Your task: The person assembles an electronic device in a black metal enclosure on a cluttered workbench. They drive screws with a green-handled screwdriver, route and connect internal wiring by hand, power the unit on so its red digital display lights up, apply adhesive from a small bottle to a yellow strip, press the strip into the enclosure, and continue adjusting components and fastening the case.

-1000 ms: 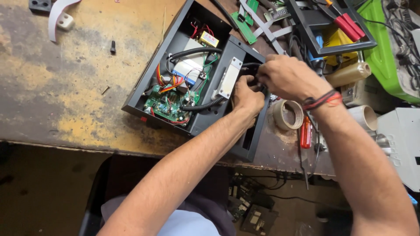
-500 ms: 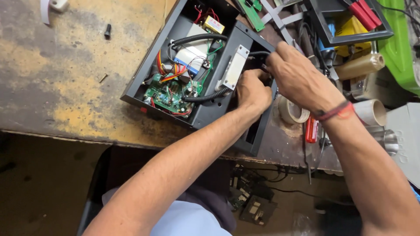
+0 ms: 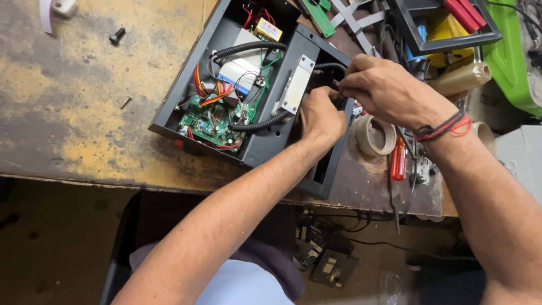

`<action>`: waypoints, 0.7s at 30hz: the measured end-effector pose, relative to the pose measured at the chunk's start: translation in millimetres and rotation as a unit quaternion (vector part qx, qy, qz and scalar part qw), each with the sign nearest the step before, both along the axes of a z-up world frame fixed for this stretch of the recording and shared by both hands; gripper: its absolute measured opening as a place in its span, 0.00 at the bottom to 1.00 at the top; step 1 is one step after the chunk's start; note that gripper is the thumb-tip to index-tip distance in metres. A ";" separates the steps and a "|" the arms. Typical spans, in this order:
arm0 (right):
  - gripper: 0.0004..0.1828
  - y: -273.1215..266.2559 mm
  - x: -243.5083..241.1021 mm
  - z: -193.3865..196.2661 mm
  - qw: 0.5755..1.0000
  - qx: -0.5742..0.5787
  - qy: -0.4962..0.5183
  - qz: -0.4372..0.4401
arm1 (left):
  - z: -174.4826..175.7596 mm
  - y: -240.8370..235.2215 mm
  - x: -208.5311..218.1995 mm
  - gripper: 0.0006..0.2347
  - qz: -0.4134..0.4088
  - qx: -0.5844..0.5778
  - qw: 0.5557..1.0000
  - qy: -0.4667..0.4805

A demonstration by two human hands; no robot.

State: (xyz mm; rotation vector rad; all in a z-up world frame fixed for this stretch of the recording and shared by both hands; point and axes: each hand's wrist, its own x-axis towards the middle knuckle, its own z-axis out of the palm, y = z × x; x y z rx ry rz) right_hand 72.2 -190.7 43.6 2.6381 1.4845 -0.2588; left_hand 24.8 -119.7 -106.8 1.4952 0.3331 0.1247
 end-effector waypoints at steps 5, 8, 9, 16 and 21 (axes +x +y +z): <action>0.10 1.2 -6.7 8.0 1.000 -0.010 0.009 0.014 | 22.4 12.8 -12.9 0.16 -0.007 0.004 1.000 -0.008; 0.10 -0.8 -5.0 5.1 1.000 0.000 0.018 0.011 | 38.6 23.2 -20.7 0.22 -0.023 0.025 0.999 -0.025; 0.10 -2.5 -3.8 3.0 0.999 0.018 0.018 0.022 | 45.1 27.1 -23.2 0.25 -0.056 0.053 0.997 -0.009; 0.11 -1.0 -18.6 3.4 0.999 0.028 -0.026 -0.019 | 39.9 28.4 -21.8 0.17 -0.052 0.081 0.995 -0.029; 0.09 -16.9 -0.8 -12.2 0.998 0.034 -0.030 0.032 | 16.1 15.4 -7.6 0.07 -0.075 0.132 0.988 -0.021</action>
